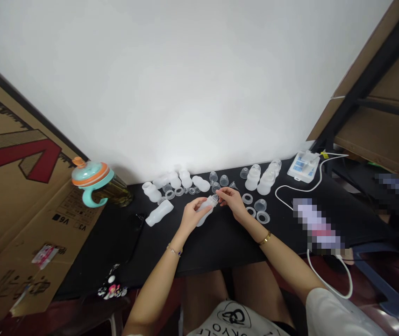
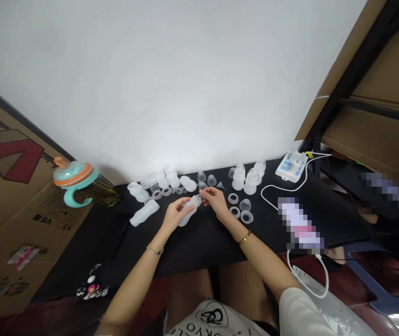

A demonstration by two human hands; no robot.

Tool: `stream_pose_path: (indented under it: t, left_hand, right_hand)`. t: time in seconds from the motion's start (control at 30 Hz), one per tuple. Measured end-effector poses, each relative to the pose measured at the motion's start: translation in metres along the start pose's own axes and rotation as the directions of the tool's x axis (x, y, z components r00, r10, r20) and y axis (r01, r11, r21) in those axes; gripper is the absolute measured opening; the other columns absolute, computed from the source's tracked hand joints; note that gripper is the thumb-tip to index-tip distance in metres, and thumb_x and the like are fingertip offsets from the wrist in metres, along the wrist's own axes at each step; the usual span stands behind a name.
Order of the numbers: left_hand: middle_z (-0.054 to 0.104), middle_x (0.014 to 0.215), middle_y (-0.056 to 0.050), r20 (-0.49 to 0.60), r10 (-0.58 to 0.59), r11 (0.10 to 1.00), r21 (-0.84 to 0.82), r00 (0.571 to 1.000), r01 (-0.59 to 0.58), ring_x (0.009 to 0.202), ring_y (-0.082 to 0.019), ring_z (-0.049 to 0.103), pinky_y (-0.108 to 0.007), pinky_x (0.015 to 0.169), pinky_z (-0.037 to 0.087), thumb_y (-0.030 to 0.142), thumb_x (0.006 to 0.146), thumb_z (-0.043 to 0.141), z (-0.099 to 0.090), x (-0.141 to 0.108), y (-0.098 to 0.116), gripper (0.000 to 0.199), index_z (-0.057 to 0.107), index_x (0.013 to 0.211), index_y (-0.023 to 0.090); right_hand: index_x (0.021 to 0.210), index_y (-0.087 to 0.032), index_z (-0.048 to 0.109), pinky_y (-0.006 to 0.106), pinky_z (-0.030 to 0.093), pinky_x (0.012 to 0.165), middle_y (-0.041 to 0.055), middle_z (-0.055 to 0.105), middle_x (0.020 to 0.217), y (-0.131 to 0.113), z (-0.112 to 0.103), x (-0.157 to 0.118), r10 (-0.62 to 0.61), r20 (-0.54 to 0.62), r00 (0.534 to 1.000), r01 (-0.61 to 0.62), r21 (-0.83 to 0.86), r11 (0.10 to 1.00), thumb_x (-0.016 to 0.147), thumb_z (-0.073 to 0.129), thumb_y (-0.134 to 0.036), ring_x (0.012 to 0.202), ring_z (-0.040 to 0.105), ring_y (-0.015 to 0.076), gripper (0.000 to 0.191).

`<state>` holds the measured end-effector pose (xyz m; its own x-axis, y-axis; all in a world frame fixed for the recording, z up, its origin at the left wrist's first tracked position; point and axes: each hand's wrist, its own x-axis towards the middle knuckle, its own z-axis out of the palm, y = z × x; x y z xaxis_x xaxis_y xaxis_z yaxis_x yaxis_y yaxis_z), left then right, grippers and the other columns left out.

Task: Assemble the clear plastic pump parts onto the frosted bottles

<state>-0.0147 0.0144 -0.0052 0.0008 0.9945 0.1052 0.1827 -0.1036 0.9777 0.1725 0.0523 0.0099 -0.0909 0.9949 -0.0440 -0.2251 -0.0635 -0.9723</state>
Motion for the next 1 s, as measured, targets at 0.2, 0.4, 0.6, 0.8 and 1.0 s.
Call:
stream_pose_path:
  t: [0.2,0.4,0.6,0.8,1.0]
  left_hand:
    - [0.078,0.110,-0.012,0.014,0.003,1.000,-0.013,1.000,-0.003,0.099,-0.027,0.074,-0.037,0.089,0.057,0.045,0.073,0.084,-0.0008,0.0011,-0.0042,0.046,0.074,0.108,0.016]
    - [0.078,0.110,-0.012,0.041,0.003,0.999,-0.041,0.999,-0.001,0.100,-0.027,0.075,-0.039,0.090,0.058,0.042,0.074,0.083,-0.0005,0.0003,-0.0003,0.045,0.073,0.110,0.017]
    - [0.078,0.111,-0.012,0.027,-0.006,0.999,-0.040,1.000,0.007,0.102,-0.027,0.074,-0.039,0.091,0.058,0.044,0.074,0.083,-0.0004,0.0010,-0.0004,0.045,0.072,0.108,0.017]
    - [0.077,0.113,-0.012,0.017,-0.004,0.997,-0.077,1.000,0.005,0.103,-0.027,0.074,-0.039,0.092,0.057,0.043,0.073,0.084,0.0003,0.0009,-0.0015,0.045,0.072,0.108,0.017]
    - [0.076,0.116,-0.013,0.014,0.019,0.998,-0.053,1.000,-0.018,0.105,-0.027,0.074,-0.039,0.096,0.056,0.043,0.073,0.084,0.0004,0.0004,-0.0023,0.047,0.072,0.110,0.017]
  right_hand:
    - [0.075,-0.020,0.070,0.025,0.047,0.053,-0.0010,0.062,0.066,-0.0007,0.0003,0.0000,-0.004,0.000,1.000,0.004,-0.004,1.000,0.067,0.086,-0.054,0.060,0.057,0.0137,0.038]
    - [0.078,-0.019,0.071,0.024,0.048,0.053,0.0001,0.063,0.068,0.0014,-0.0012,0.0012,-0.007,0.014,1.000,0.007,0.001,1.000,0.069,0.084,-0.054,0.062,0.058,0.0139,0.038]
    - [0.078,-0.020,0.071,0.025,0.048,0.053,-0.0003,0.065,0.069,0.0017,-0.0014,0.0017,-0.007,0.022,1.000,0.006,0.015,1.000,0.068,0.085,-0.054,0.061,0.059,0.0136,0.039]
    - [0.078,-0.020,0.072,0.025,0.047,0.053,0.0005,0.065,0.070,0.0003,-0.0011,0.0010,-0.009,0.015,1.000,0.009,0.002,1.000,0.067,0.086,-0.054,0.062,0.059,0.0142,0.038]
    - [0.074,-0.020,0.070,0.025,0.046,0.051,-0.0007,0.061,0.064,-0.0003,-0.0004,0.0017,-0.031,0.001,1.000,0.031,-0.026,0.999,0.066,0.086,-0.056,0.059,0.057,0.0142,0.040]
